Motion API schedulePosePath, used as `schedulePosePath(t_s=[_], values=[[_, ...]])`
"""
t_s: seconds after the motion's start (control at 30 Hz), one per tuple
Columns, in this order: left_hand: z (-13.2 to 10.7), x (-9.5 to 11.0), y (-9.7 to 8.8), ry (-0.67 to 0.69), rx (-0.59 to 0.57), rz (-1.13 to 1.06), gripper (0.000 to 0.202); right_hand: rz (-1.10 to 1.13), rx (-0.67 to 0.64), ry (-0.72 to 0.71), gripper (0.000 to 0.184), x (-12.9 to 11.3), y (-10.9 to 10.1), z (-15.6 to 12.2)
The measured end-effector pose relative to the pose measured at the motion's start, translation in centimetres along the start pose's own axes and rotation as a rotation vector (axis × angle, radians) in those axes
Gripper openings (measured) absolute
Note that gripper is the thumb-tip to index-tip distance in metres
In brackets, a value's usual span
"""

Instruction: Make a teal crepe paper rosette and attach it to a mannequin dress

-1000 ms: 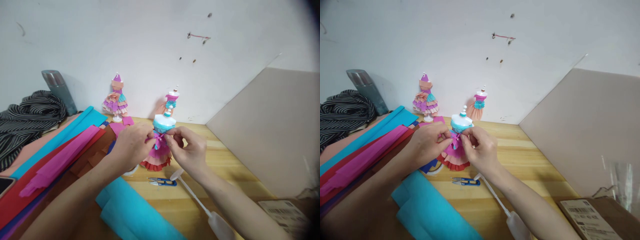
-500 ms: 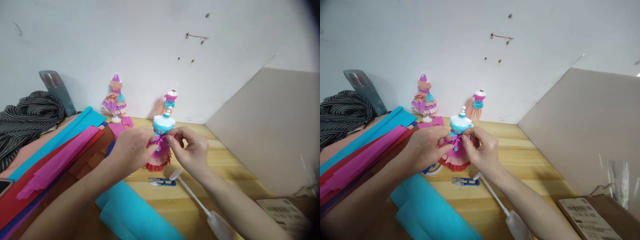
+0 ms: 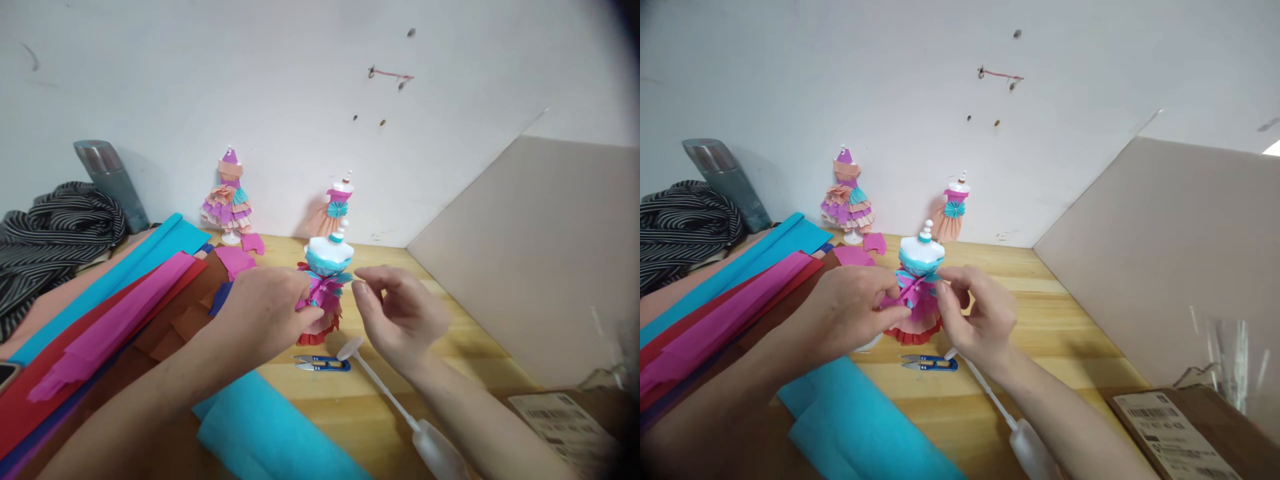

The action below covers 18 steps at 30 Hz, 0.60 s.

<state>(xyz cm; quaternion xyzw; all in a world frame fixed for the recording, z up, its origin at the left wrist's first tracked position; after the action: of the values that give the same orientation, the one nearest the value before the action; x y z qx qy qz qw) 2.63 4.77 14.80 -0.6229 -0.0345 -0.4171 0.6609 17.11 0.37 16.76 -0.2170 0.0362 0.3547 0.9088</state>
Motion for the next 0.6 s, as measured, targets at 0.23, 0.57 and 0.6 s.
schedulePosePath(t_s=[0.23,0.57,0.6], values=[[0.1,0.4,0.3,0.01,0.08,-0.072,0.031,-0.106,-0.131,-0.241,0.023,-2.2,1.5,-1.9],[0.1,1.2,-0.3,0.114,-0.021,-0.37,0.024,-0.165,-0.201,-0.182,0.005,-2.0,2.5,-1.5],[0.1,1.1,-0.5,0.13,-0.006,-0.366,0.024,-0.148,-0.196,-0.159,0.006,-1.9,2.4,-1.3]])
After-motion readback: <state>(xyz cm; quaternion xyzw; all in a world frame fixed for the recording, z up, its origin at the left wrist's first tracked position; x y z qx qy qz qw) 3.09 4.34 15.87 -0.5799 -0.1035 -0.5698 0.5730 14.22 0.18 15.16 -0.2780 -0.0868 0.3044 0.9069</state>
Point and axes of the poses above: each hand's wrist, its own z-axis towards the middle knuckle, its own y-axis out of the palm, x = y × z, the point moved 8 cm from there along z, towards the middle knuckle, and after that the axes turned 13 degrees about -z, right-handed, at the moved point
